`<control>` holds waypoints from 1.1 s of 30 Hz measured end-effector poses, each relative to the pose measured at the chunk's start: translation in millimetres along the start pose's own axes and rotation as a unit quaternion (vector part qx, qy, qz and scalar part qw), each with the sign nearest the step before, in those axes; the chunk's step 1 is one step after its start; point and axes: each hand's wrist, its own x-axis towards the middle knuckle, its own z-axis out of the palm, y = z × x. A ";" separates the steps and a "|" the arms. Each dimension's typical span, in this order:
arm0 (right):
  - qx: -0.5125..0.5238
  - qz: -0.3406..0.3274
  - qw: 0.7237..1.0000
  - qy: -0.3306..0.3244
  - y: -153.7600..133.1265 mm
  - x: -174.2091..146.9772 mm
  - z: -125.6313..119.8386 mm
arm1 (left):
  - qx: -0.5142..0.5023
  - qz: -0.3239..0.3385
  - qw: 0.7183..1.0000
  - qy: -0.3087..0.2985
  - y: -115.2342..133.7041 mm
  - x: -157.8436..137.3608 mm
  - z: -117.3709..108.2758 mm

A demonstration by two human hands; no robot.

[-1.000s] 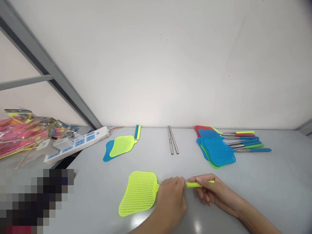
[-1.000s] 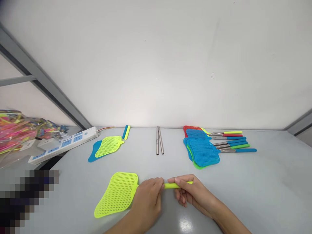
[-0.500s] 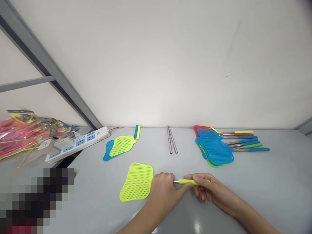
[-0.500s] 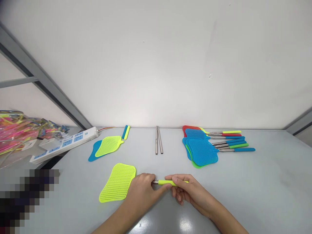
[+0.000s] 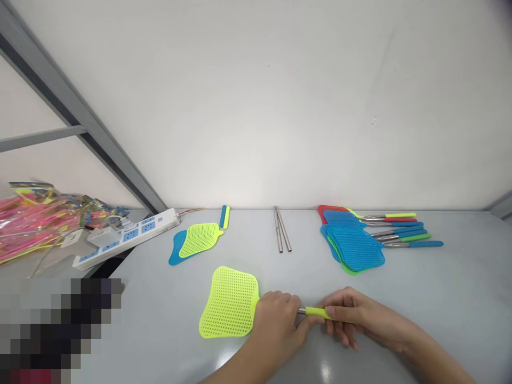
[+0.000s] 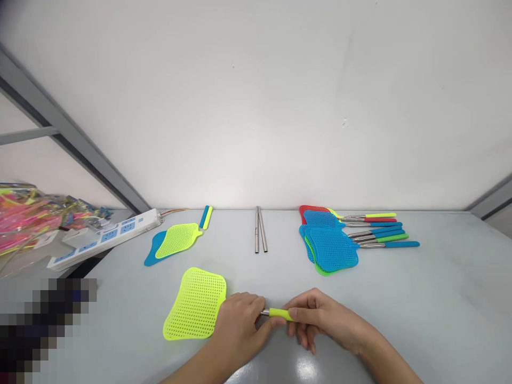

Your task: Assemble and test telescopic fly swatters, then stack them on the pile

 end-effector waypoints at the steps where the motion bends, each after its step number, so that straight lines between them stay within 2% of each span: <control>1: 0.011 0.009 1.000 0.001 1.4 1.0 1.6 | -0.003 0.003 1.000 -0.002 0.3 -0.9 0.3; 6: -0.020 0.028 0.999 0.005 7.6 3.6 4.0 | -0.029 0.032 0.999 -0.026 0.1 -5.5 -1.3; 12: -0.043 0.016 0.999 0.017 7.7 2.3 2.4 | -0.024 0.108 0.993 -0.050 -2.3 -6.2 -0.9; 23: -0.050 -0.002 0.999 0.019 9.3 3.6 5.6 | 0.000 0.106 0.987 -0.120 0.1 -3.3 6.2; 33: -0.024 0.007 0.999 0.021 13.8 4.5 2.3 | -0.008 0.082 0.987 -0.140 7.1 0.5 -4.3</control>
